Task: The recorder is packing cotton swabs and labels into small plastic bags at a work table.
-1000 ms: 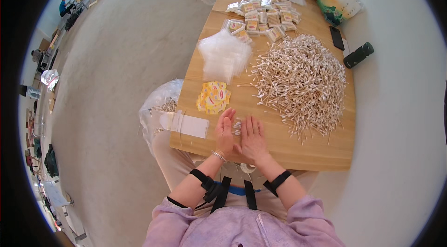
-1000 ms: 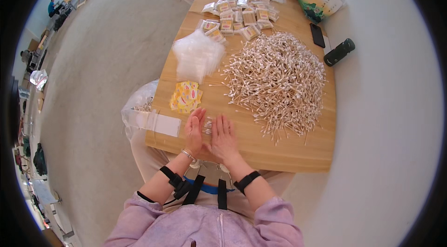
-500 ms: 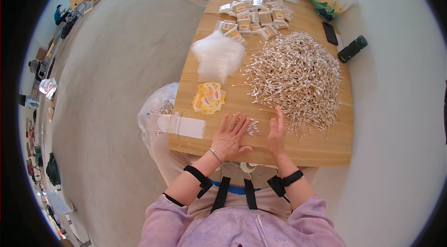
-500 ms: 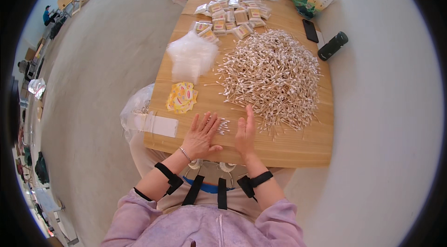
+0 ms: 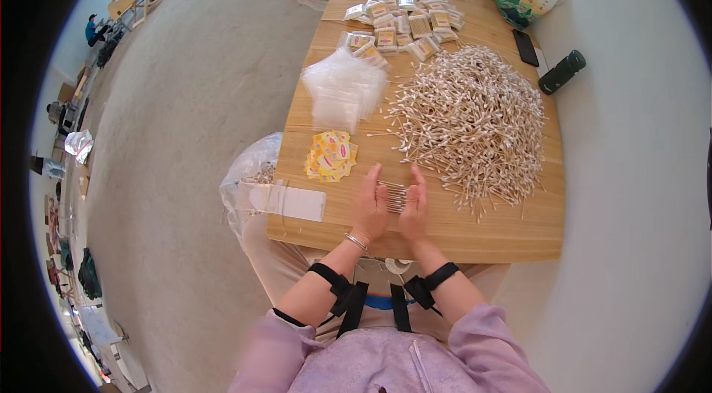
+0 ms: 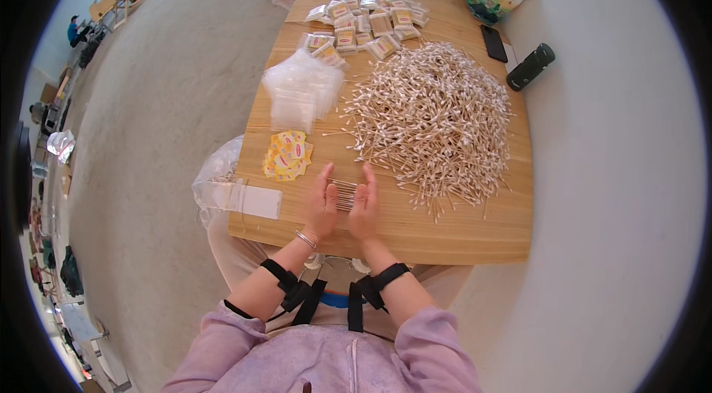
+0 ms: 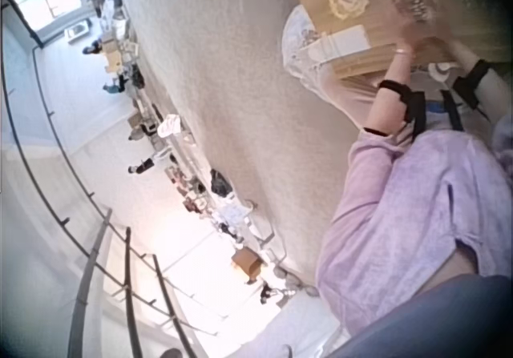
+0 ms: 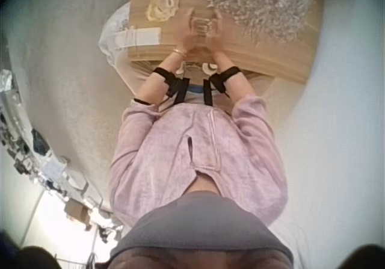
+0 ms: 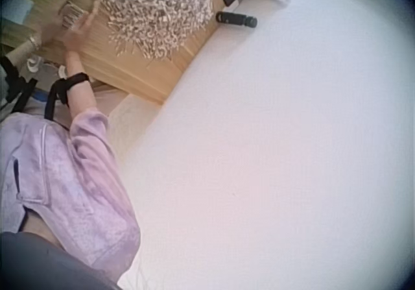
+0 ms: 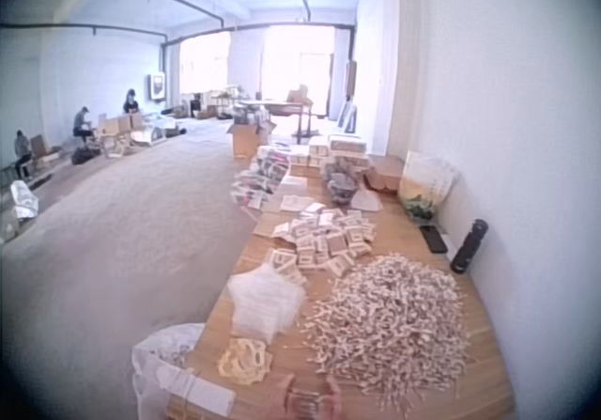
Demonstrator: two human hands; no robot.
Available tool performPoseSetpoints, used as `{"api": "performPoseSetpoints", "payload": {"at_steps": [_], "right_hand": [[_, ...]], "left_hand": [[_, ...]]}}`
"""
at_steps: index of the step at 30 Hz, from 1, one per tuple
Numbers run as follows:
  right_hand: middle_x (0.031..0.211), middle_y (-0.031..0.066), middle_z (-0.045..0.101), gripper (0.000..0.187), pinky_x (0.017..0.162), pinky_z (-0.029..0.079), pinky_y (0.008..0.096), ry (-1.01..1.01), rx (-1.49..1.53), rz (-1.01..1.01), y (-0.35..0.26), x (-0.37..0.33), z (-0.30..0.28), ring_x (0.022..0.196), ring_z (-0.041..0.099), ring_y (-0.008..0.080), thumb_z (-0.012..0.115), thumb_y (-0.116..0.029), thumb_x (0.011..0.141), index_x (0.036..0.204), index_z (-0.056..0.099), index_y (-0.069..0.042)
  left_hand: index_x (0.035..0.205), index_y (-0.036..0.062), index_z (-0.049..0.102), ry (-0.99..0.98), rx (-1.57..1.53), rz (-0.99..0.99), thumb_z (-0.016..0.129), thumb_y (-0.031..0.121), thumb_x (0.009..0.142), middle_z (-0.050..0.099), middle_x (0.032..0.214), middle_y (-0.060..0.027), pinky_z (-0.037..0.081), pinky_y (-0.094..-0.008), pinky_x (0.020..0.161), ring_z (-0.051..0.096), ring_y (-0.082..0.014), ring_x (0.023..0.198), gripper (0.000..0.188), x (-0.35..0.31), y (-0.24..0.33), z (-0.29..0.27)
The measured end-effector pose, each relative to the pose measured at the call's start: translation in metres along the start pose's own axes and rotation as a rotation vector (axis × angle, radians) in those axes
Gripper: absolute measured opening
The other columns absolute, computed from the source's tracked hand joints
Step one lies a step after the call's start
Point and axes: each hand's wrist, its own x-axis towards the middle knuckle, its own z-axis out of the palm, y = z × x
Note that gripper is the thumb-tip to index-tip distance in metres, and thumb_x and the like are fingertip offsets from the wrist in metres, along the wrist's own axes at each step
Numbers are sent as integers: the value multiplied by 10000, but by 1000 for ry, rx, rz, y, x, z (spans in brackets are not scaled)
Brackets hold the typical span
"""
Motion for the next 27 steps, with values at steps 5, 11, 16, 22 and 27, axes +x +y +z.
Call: {"api": "performPoseSetpoints", "payload": {"at_steps": [5, 11, 16, 22, 27], "right_hand": [[1311, 182, 470, 419, 1055, 288, 369, -34, -116, -91, -2, 8, 15, 1260, 403, 298, 379, -282, 988, 1277, 462, 10], [1195, 169, 542, 375, 1032, 313, 379, -271, -399, -103, 1, 13, 4, 1173, 460, 307, 393, -268, 984, 1224, 519, -9], [1204, 163, 549, 382, 1040, 310, 376, -70, -94, -15, -2, 8, 6, 1202, 451, 291, 391, -272, 990, 1228, 508, 3], [1332, 161, 478, 442, 1087, 256, 355, -68, 45, 50, -2, 9, 10, 1309, 373, 267, 331, -319, 1009, 1240, 492, 21], [1378, 166, 442, 464, 1098, 239, 358, -48, 165, 51, -5, 9, 0, 1335, 342, 276, 320, -333, 1010, 1234, 493, 34]], "left_hand": [[1335, -33, 397, 139, -317, -69, 331, 335, 1009, 424, 1377, -185, 267, -359, 1086, 386, -270, 1292, 496, -5, -9, -7], [1370, -22, 366, 175, -577, -154, 306, 374, 1012, 392, 1410, -155, 237, -335, 1107, 345, -226, 1325, 537, 1, -13, -16], [1380, -19, 355, 159, -616, -168, 311, 388, 1008, 378, 1422, -153, 233, -335, 1110, 330, -227, 1335, 554, -2, -14, -10], [1380, -42, 337, 52, -566, -144, 311, 421, 1000, 365, 1426, -164, 226, -337, 1115, 319, -231, 1342, 599, -4, -12, -2], [1375, -55, 336, 165, -780, -188, 328, 432, 994, 368, 1420, -170, 216, -339, 1120, 316, -237, 1341, 618, -4, -22, -7]]}}
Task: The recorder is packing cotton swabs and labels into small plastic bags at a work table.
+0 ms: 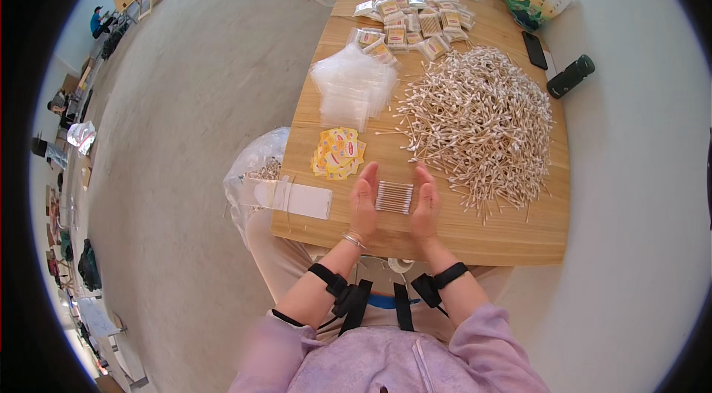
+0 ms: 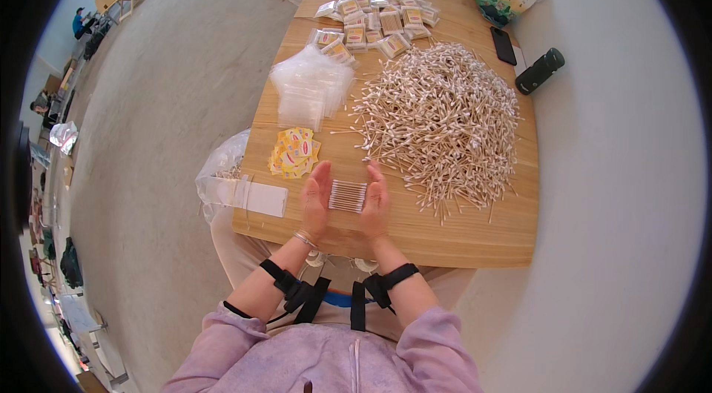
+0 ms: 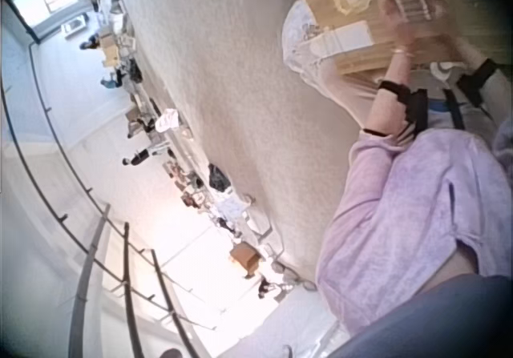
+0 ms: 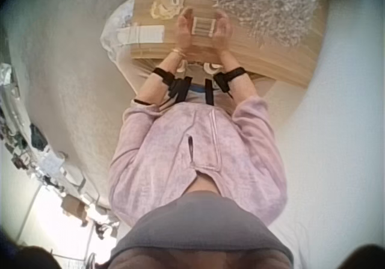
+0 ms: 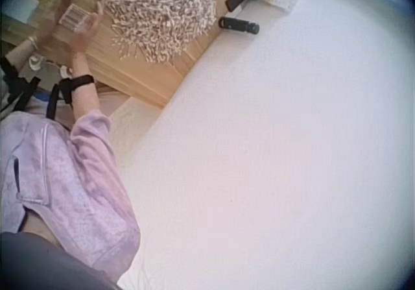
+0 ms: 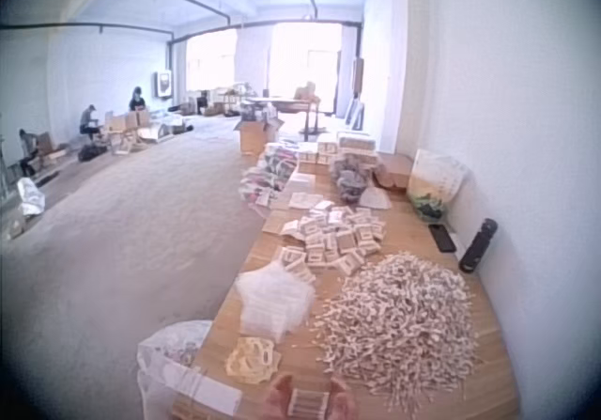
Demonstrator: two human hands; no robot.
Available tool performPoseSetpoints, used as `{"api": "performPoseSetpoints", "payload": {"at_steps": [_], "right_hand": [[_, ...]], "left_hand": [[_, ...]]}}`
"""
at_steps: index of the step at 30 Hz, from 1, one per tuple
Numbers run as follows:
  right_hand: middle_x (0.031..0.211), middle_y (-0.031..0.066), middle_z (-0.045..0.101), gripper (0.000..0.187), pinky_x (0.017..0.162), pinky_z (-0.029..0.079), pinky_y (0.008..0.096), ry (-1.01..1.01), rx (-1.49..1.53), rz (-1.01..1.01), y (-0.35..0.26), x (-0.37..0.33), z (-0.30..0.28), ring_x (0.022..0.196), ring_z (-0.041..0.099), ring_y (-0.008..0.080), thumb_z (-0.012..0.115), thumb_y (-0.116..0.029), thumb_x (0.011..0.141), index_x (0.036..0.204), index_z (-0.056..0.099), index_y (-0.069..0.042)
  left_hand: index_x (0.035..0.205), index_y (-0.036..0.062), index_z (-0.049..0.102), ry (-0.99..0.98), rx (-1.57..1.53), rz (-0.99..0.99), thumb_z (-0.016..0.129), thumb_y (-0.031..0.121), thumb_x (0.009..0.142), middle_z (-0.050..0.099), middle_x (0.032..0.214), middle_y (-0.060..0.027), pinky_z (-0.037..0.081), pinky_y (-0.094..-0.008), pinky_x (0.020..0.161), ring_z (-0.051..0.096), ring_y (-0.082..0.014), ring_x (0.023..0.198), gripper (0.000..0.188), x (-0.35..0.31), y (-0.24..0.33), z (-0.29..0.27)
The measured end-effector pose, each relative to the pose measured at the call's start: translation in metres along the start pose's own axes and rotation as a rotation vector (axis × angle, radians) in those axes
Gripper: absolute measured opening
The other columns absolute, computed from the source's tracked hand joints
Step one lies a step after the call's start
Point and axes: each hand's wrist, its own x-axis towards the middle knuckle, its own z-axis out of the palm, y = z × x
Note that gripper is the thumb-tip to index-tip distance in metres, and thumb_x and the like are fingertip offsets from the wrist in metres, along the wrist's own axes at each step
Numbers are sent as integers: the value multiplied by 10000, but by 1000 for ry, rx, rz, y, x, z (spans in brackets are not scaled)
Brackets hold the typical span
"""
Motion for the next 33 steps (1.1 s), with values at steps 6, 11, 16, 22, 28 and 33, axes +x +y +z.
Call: {"api": "performPoseSetpoints", "payload": {"at_steps": [6, 11, 16, 22, 28, 33], "right_hand": [[1387, 179, 431, 482, 1108, 218, 378, -24, -44, -43, 10, -2, 0, 1356, 307, 300, 318, -343, 1008, 1245, 485, 42], [1413, 192, 388, 531, 1112, 199, 397, -117, -149, -88, 5, -3, 7, 1373, 268, 315, 329, -389, 996, 1289, 445, 39], [1478, 227, 240, 659, 1123, 153, 454, -247, -514, -336, 3, -3, -18, 1401, 163, 362, 402, -453, 953, 1381, 311, 39], [1491, 256, 155, 932, 1141, 96, 470, -638, -1305, -321, -11, -19, -15, 1405, 103, 379, 542, -554, 810, 1399, 216, 90], [1479, 281, 155, 1004, 1147, 78, 459, -608, -1237, -288, -15, -23, -10, 1404, 107, 374, 568, -593, 767, 1390, 213, 109], [1480, 268, 163, 1023, 1146, 86, 462, -596, -1279, -280, -8, -20, -16, 1402, 113, 379, 601, -571, 743, 1398, 192, 101]], "left_hand": [[1379, -52, 330, -74, 112, 30, 321, 424, 998, 365, 1420, -168, 217, -346, 1121, 315, -235, 1341, 609, -2, 4, 9], [1387, -45, 316, -92, 81, 11, 299, 425, 1001, 345, 1438, -157, 197, -351, 1129, 291, -231, 1356, 608, 0, 2, 2], [1389, -45, 307, -33, -29, -81, 276, 414, 1007, 329, 1451, -149, 166, -357, 1140, 261, -232, 1373, 598, 1, 9, 4], [1386, -46, 319, -108, 51, -14, 299, 417, 1004, 332, 1449, -152, 161, -345, 1139, 260, -225, 1371, 601, 0, 8, 2], [1370, -44, 351, -94, -39, -66, 337, 374, 1005, 342, 1447, -138, 165, -347, 1137, 262, -217, 1367, 555, -2, 11, -2], [1327, 24, 450, -385, 1253, 346, 540, 264, 912, 517, 1211, -138, 327, -380, 995, 481, -268, 1113, 488, -31, 38, -14]]}}
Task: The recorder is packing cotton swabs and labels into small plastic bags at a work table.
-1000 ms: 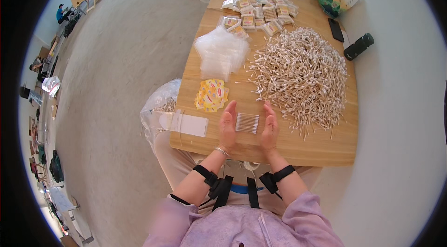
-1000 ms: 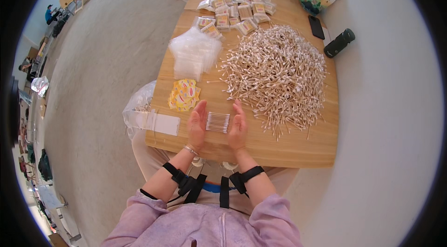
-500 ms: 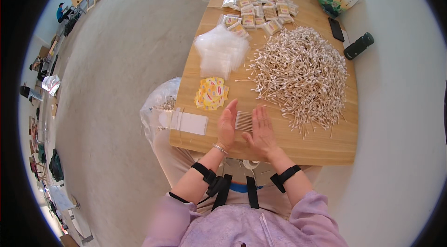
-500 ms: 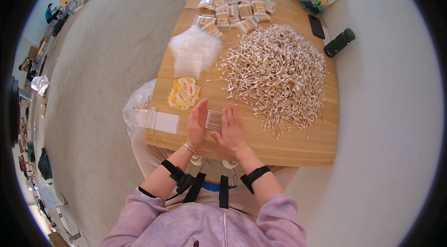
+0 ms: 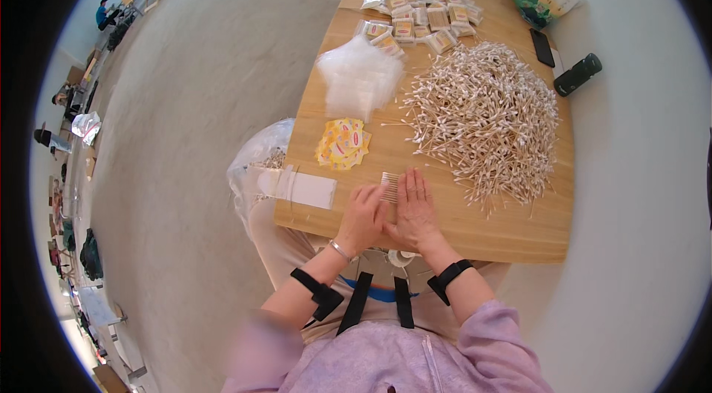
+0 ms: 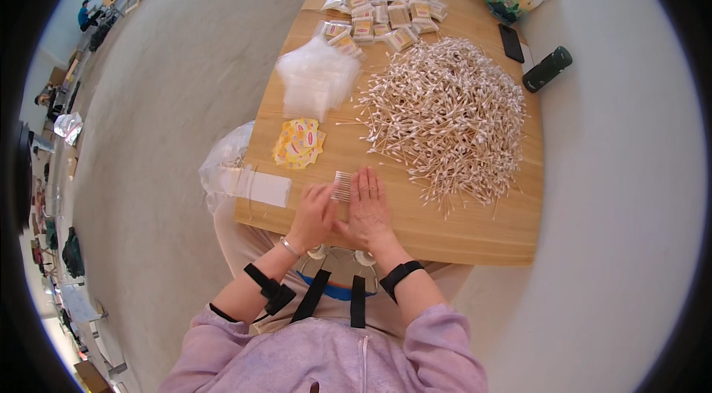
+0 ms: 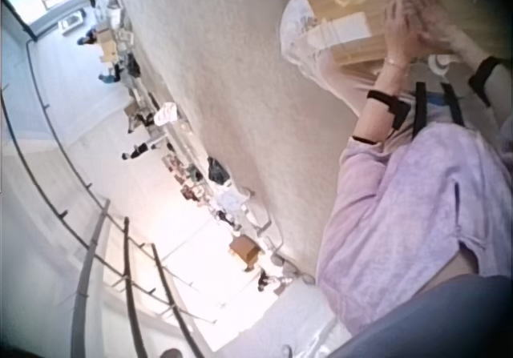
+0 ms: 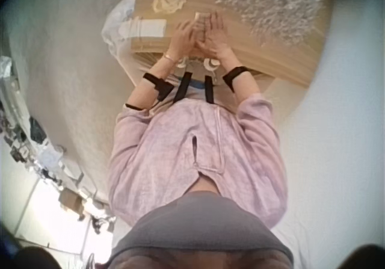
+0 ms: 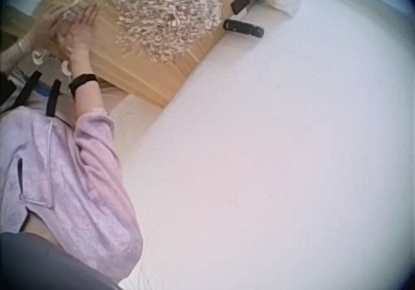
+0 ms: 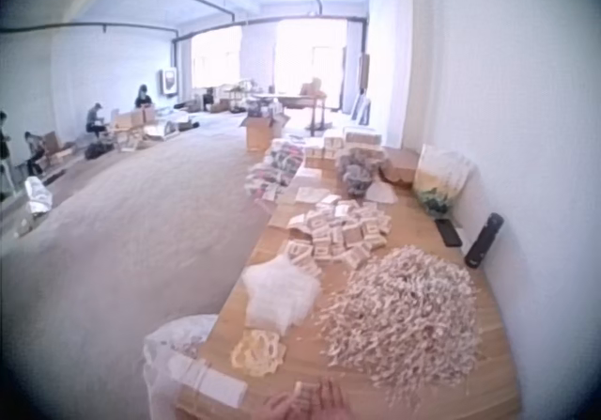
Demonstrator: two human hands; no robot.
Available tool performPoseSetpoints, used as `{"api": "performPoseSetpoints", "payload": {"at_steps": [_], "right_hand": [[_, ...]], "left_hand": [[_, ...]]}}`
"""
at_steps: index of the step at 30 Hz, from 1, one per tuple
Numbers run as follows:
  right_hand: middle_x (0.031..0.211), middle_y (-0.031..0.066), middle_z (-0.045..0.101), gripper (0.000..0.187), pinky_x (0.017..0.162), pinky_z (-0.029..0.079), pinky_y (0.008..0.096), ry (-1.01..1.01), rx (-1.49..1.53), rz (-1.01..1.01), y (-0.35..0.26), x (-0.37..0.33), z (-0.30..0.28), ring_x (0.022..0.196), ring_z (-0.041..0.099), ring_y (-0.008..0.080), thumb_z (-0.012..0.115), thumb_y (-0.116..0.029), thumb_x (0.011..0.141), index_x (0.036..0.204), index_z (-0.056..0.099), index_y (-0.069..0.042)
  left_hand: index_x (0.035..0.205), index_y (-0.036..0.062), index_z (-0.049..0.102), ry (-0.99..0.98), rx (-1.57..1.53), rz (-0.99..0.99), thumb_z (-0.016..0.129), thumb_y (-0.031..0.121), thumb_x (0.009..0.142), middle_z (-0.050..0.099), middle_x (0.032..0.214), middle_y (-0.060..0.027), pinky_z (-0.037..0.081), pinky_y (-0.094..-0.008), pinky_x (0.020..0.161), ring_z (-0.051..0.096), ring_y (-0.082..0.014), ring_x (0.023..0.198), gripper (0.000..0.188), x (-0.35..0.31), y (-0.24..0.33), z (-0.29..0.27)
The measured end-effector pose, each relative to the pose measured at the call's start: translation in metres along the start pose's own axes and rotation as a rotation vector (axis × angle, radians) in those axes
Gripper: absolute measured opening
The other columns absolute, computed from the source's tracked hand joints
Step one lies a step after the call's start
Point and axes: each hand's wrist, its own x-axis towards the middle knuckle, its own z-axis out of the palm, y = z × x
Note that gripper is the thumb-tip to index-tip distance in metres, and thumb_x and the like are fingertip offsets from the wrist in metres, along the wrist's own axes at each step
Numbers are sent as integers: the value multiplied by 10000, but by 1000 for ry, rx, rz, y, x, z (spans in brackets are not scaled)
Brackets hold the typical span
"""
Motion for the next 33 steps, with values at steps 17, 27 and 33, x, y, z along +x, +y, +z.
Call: {"api": "performPoseSetpoints", "payload": {"at_steps": [17, 27, 33], "right_hand": [[1480, 251, 185, 1017, 1144, 125, 451, 111, -45, -58, 2, 1, 13, 1401, 144, 368, 646, -513, 702, 1402, 206, 78], [1485, 248, 171, 981, 1146, 123, 455, 123, -29, -62, 3, 1, 12, 1400, 143, 366, 628, -503, 722, 1400, 212, 72], [1490, 253, 151, 959, 1146, 119, 457, 88, -20, -66, 2, 2, 9, 1404, 130, 366, 596, -508, 739, 1404, 208, 65]], "left_hand": [[1354, 103, 410, -170, 333, 41, 541, 554, 802, 488, 1017, -83, 324, -393, 845, 463, -250, 991, 724, -25, 20, -10], [1337, 99, 413, -179, 379, 9, 509, 592, 798, 498, 1008, -77, 340, -395, 828, 469, -244, 961, 737, -18, 23, -8], [1378, 101, 369, -121, 343, 31, 507, 594, 804, 485, 962, -82, 329, -389, 819, 464, -253, 926, 769, -18, 20, -5]]}}
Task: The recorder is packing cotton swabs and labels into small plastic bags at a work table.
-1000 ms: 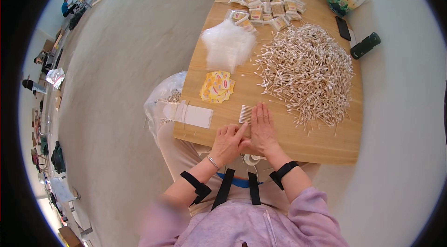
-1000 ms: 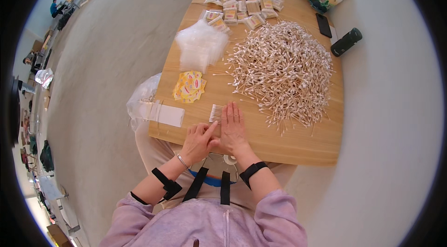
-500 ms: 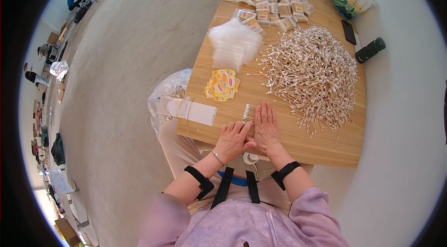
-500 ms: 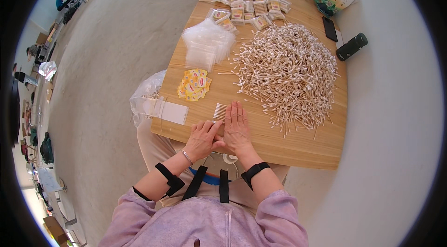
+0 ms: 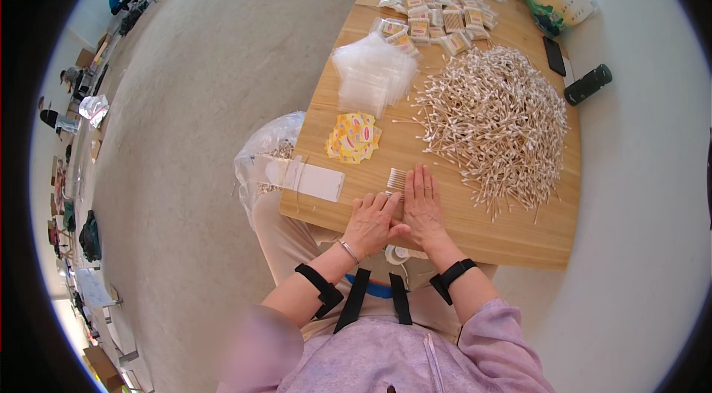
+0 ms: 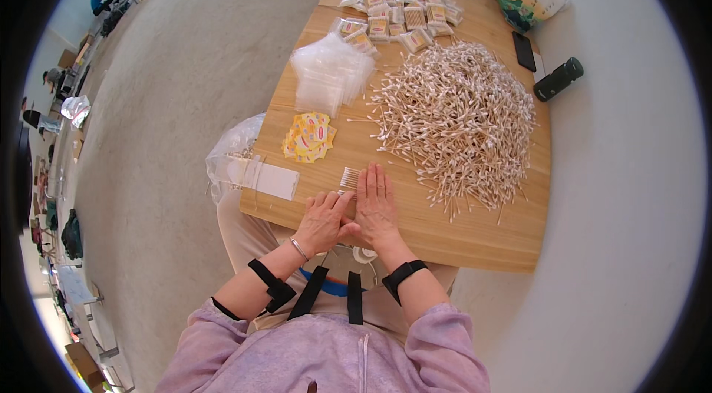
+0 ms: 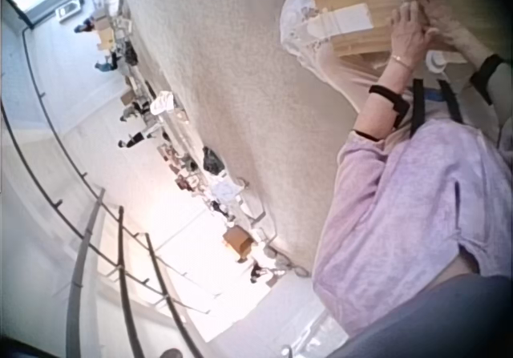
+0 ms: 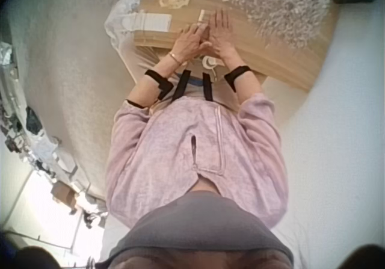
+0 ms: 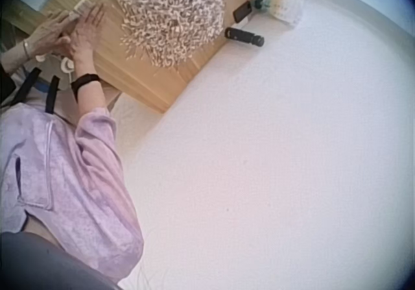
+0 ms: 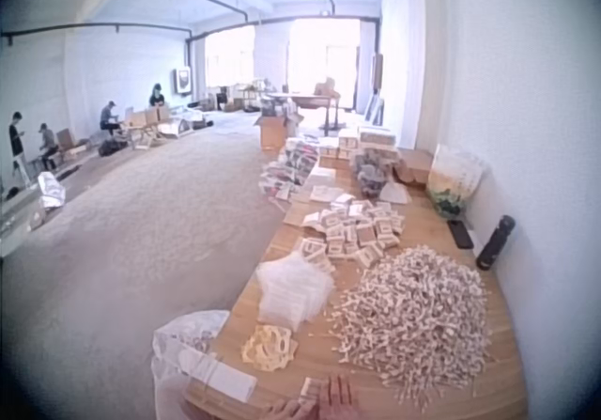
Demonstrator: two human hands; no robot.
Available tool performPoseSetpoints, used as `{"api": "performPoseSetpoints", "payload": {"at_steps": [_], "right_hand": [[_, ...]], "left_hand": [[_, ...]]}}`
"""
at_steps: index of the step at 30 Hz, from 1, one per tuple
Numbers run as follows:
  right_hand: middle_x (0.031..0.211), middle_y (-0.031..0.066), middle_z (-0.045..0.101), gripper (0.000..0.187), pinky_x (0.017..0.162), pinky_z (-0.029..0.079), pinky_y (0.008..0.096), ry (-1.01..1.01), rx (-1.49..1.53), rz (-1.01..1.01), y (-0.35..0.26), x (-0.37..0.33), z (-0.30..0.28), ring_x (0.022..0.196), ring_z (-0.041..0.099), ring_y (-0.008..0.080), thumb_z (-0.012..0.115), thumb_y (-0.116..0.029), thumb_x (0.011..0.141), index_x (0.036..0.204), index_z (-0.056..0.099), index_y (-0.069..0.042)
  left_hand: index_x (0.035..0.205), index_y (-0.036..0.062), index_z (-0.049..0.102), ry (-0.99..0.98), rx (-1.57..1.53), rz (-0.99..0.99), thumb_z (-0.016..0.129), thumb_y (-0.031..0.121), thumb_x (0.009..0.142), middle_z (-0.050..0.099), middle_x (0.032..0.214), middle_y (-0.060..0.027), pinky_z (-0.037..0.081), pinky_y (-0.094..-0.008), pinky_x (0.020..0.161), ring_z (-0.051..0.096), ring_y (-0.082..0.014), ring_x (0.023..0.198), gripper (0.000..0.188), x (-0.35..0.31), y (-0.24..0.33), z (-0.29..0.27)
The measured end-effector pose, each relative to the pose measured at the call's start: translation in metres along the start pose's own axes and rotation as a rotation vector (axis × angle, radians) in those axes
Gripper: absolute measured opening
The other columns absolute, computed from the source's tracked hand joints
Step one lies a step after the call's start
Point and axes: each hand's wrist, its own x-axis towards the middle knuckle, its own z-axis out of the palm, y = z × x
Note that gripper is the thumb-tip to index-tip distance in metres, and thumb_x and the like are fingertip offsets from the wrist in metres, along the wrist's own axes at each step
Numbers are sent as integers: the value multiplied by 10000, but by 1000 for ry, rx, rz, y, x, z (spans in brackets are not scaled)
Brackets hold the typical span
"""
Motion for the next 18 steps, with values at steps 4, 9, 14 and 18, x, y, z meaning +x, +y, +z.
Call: {"api": "performPoseSetpoints", "payload": {"at_steps": [4, 9, 14, 18], "right_hand": [[1493, 253, 143, 941, 1148, 111, 457, -11, 5, 2, 2, -1, 1, 1407, 119, 365, 576, -503, 754, 1407, 204, 63], [1495, 253, 138, 913, 1151, 99, 452, -34, -31, 1, 2, -1, 1, 1411, 108, 360, 548, -478, 765, 1411, 196, 62], [1496, 251, 139, 868, 1152, 92, 452, -60, -41, 10, 0, 0, -4, 1413, 107, 355, 542, -401, 763, 1410, 198, 65], [1495, 250, 149, 862, 1150, 84, 454, -48, -34, 26, -3, 0, -5, 1415, 105, 356, 544, -348, 732, 1407, 208, 69]], "left_hand": [[1358, 98, 391, -52, -9, -52, 523, 562, 814, 499, 968, -76, 332, -382, 815, 474, -243, 926, 728, 7, 7, -9], [1340, 86, 410, -36, 31, -27, 520, 541, 829, 523, 976, -79, 349, -382, 794, 490, -246, 905, 693, 8, 5, -6], [1341, 83, 407, -41, 25, -47, 509, 539, 838, 548, 994, -88, 361, -387, 788, 516, -247, 919, 687, 12, 8, -10], [1342, 78, 408, -78, 10, -85, 486, 546, 850, 572, 1007, -93, 369, -393, 787, 539, -248, 943, 683, 18, 9, -12]]}}
